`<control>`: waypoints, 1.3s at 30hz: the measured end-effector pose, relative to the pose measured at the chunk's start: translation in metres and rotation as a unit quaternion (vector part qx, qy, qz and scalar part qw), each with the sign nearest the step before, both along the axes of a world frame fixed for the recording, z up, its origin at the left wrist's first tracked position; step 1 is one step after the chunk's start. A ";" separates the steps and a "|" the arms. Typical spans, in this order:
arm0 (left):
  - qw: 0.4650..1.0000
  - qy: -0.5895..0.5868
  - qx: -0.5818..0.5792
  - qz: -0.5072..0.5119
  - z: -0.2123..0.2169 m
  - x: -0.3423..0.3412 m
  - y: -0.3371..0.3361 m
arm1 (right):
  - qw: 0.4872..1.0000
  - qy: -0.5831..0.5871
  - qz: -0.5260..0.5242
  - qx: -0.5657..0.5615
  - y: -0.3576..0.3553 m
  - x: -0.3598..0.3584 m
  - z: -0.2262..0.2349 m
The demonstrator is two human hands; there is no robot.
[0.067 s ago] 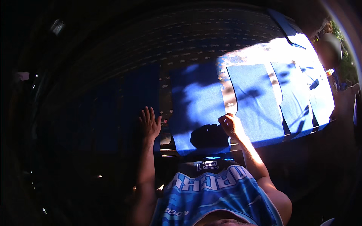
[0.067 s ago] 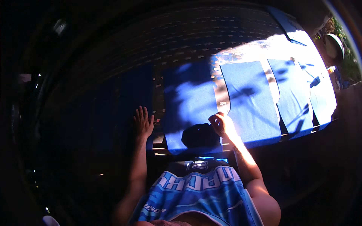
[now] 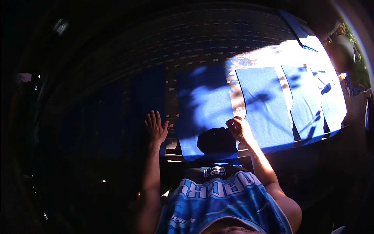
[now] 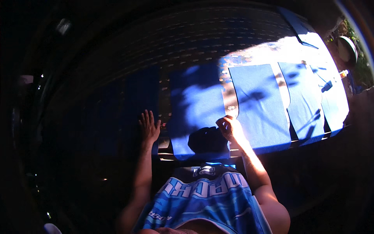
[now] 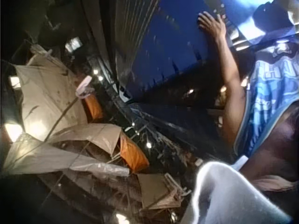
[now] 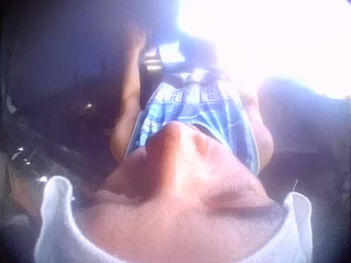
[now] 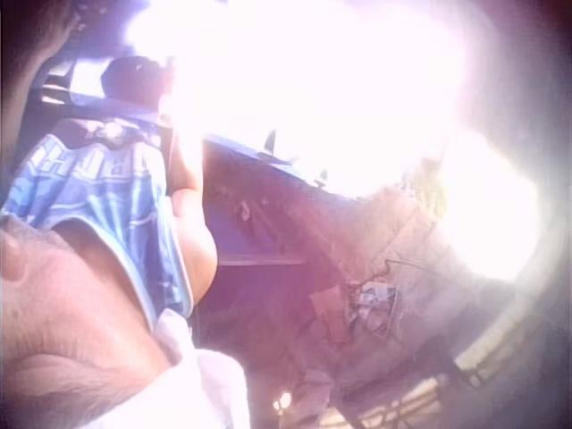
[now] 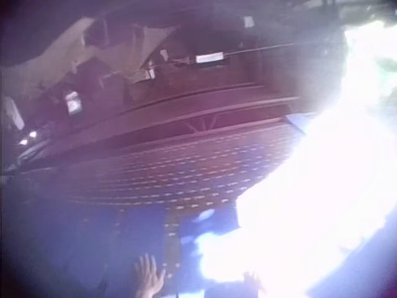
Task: The person folds multiple blue fabric pieces on a patterned table surface. They align edges, fold each piece in half, and stack the folded items. The person handles the fabric by hand without tools.
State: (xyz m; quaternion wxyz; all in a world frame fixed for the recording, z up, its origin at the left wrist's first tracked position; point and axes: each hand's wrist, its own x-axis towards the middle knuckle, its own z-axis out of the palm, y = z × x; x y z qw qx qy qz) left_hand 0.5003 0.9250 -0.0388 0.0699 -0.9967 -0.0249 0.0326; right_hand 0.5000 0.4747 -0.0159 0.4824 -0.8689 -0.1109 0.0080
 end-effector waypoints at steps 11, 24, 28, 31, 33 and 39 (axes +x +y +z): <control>0.941 -0.213 -0.259 -0.042 0.002 0.118 -0.032 | 0.999 0.004 0.012 -0.035 0.005 0.159 -0.015; 0.941 -0.131 -0.311 0.019 -0.008 0.285 -0.060 | 0.978 -0.035 -0.083 -0.187 0.020 0.348 -0.077; 0.954 -0.070 -0.290 0.025 0.005 0.290 -0.065 | 0.967 0.060 -0.039 -0.243 0.026 0.367 -0.080; 0.961 -0.082 -0.265 0.003 -0.004 0.297 -0.067 | 0.966 -0.022 -0.087 -0.242 0.024 0.359 -0.088; 0.949 -0.105 -0.297 0.001 -0.015 0.299 -0.069 | 0.976 -0.029 -0.092 -0.195 0.020 0.356 -0.086; 0.867 -0.210 -0.450 0.041 -0.031 0.280 -0.078 | 0.987 0.036 -0.154 -0.041 0.032 0.326 -0.072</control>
